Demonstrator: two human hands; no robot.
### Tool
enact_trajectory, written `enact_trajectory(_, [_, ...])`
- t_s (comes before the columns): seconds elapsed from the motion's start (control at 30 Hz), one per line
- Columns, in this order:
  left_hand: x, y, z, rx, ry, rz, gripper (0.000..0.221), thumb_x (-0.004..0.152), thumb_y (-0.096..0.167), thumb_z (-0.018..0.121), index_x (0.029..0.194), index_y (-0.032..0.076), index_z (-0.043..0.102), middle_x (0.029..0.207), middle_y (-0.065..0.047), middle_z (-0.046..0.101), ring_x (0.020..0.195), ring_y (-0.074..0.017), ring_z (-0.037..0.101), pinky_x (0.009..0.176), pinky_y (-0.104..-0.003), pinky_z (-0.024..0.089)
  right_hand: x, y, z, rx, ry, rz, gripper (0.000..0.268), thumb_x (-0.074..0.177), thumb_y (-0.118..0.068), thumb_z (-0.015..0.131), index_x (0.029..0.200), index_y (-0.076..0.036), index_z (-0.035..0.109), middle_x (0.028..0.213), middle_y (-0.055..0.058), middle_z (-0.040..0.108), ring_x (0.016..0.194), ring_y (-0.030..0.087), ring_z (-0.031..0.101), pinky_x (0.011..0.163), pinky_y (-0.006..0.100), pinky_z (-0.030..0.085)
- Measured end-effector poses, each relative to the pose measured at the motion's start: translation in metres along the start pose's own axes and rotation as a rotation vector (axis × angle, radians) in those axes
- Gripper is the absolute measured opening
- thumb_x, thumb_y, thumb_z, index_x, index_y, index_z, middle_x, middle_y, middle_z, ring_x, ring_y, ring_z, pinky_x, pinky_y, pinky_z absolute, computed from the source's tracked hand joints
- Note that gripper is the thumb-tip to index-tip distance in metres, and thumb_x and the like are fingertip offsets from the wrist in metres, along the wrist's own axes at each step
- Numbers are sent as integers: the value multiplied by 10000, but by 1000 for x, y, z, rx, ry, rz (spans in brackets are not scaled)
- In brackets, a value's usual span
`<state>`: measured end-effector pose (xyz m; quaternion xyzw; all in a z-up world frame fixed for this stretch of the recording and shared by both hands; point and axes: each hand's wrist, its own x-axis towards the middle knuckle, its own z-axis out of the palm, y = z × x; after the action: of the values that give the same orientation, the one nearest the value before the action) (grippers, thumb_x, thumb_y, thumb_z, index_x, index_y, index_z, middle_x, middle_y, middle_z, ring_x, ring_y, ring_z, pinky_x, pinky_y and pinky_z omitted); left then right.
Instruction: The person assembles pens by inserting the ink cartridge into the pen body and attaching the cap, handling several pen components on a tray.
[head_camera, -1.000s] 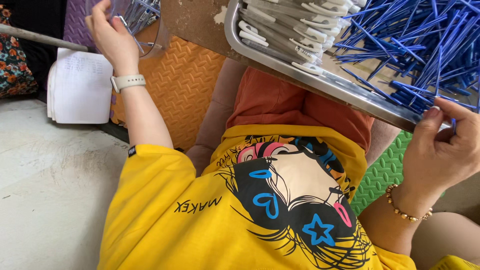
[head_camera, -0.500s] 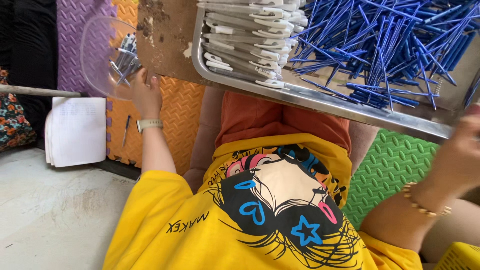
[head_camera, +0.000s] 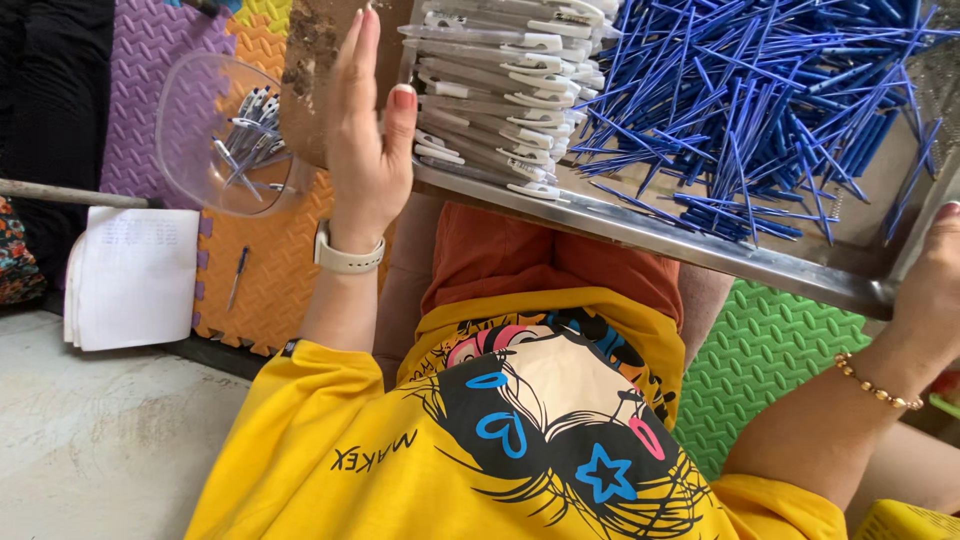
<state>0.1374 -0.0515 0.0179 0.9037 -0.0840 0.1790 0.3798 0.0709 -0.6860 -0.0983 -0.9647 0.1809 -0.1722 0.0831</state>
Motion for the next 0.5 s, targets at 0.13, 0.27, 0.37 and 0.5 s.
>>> enact_trajectory(0.13, [5,-11,28,-80,-43,-63,571,1283,411,348,1741,152,129,1837,-85,215,1759,-266,254,1508,-426,255,11,12,2,40,-74,82,498,1436,-411,673,1065,-96,777,897,12,709,777,212,665,623,462,466])
enact_trajectory(0.27, [6,-16,37,67,-4,-24,546,1269,421,362,1716,151,202,1783,-106,330,1694,-301,385,1442,-419,371,16,11,10,91,36,72,332,1294,-392,784,1186,-82,834,964,61,791,812,251,757,642,441,529])
enact_trajectory(0.37, [9,-9,33,68,12,-15,497,1257,366,374,1674,108,296,1728,-141,413,1639,-323,449,1396,-415,388,16,-9,3,171,60,41,276,1252,-332,766,1237,-64,834,983,84,805,833,261,779,660,431,544])
enact_trajectory(0.5, [14,-11,30,97,14,30,474,1247,322,370,1631,44,370,1672,-180,466,1577,-351,502,1334,-428,426,14,-53,-18,352,165,-167,230,1198,-9,765,1408,72,718,1194,213,820,1025,318,793,841,389,601])
